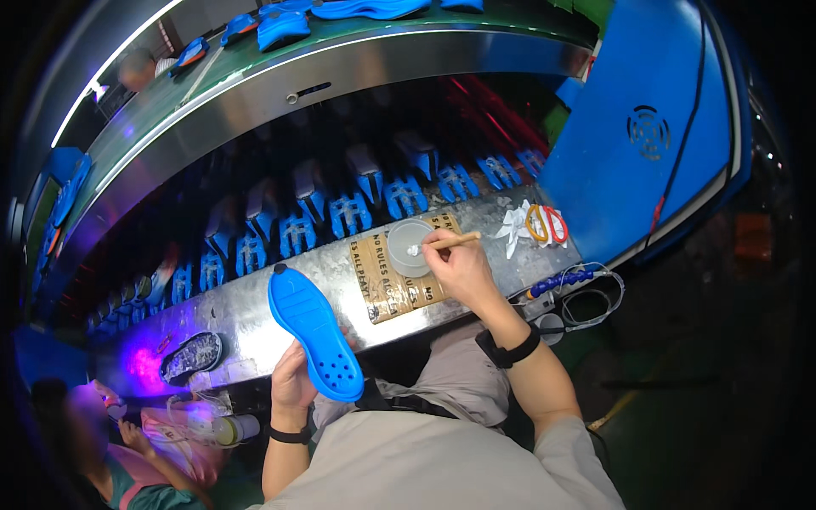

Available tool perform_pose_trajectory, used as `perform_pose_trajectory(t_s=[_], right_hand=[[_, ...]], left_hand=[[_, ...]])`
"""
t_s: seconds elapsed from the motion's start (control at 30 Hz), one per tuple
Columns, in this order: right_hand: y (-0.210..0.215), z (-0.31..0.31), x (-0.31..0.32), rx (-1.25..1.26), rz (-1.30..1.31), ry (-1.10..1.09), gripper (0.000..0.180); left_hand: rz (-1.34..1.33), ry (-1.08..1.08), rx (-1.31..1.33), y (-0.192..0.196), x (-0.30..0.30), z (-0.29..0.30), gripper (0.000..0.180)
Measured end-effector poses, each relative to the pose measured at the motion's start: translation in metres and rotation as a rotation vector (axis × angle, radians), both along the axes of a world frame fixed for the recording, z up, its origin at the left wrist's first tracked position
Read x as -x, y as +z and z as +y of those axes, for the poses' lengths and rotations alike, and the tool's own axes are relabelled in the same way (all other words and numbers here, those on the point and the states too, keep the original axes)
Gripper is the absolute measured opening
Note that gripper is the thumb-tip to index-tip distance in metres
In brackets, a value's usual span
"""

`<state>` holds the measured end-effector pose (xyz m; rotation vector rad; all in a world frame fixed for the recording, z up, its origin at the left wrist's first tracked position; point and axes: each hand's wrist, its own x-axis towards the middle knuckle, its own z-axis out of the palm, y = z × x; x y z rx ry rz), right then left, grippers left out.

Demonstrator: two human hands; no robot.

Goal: Applying adhesive to shoe soles with a brush and placing them onto a moving conveyor belt.

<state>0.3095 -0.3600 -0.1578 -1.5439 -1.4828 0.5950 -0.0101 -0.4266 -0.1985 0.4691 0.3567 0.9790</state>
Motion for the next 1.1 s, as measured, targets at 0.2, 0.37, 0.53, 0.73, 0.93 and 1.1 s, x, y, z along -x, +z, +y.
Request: perform_pose_trajectory(t_s=[0.2,0.37,0.53,0.73,0.93,1.1], right_hand=[[0.008,0.002,0.002,0.031,-0.012,-0.003,0.014],[0.01,-0.009,0.016,-0.061,0.009,-0.024,0.016],[0.01,-0.03,0.051,-0.012,0.309,0.232,0.017],[0.012,-0.027,0.078,-0.083,0.289,0.442,0.018],[0.013,-0.019,0.081,-0.25,0.177,0.446,0.017],[0.013,-0.027,0.076,-0.242,0.067,0.527,0.013]], left_hand=[[0.219,0.124,-0.044,-0.013,0.016,-0.005,0.067],[0.179,0.1,-0.005,-0.016,0.019,-0.009,0.068],[0.172,0.064,-0.011,-0.005,0.019,-0.011,0.068],[0.227,0.0,-0.03,0.008,0.018,-0.015,0.069],[0.249,-0.052,-0.052,0.013,0.017,-0.019,0.07],[0.281,-0.008,-0.051,0.014,0.019,-0.019,0.071]])
